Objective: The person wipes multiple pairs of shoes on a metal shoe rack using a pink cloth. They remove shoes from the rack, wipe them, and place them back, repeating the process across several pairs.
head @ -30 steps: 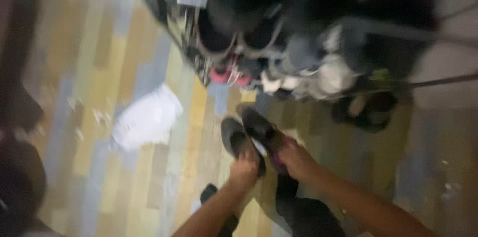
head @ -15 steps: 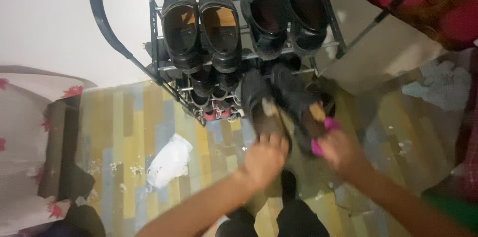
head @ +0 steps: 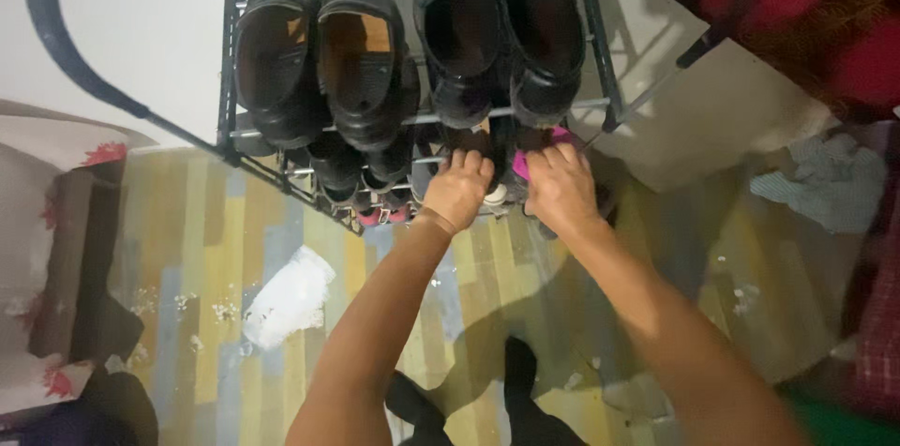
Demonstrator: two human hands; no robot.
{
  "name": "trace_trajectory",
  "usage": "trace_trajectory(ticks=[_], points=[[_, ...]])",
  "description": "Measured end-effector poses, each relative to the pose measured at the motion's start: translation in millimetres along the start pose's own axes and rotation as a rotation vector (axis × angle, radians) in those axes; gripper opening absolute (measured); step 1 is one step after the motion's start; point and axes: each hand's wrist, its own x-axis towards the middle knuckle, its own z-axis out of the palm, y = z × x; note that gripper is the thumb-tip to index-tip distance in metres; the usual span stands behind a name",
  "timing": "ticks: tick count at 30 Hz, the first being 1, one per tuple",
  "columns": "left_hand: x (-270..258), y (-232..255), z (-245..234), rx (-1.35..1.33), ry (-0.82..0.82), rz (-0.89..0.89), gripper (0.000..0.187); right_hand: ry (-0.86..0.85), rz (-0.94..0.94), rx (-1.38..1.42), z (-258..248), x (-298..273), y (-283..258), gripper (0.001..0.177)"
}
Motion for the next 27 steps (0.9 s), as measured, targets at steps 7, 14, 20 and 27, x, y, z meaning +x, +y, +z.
trace_trajectory(ticks=[7,14,20,27], points=[[16.5,-15.2,25.6,-0.008,-0.078,-0.066,0.03,0.045,-0.05,-0.044,31.1,25.2,28.3,0.024],[14.8,-24.7,32.9,0.062,-0.073,-0.034,0.034,0.018,-0.022,-0.111,41.8,31.5,27.8,0.022],[6.6,-31.0,40.9,-0.024,-0.177,-0.058,0.033,-0.082,-0.048,-0.056,42.7,31.0,20.9,0.017],[-17.0,7.6,15.3,-0.105,0.193,-0.224,0.054,0.064,-0.211,0.169,10.6,10.6,-0.4,0.042]])
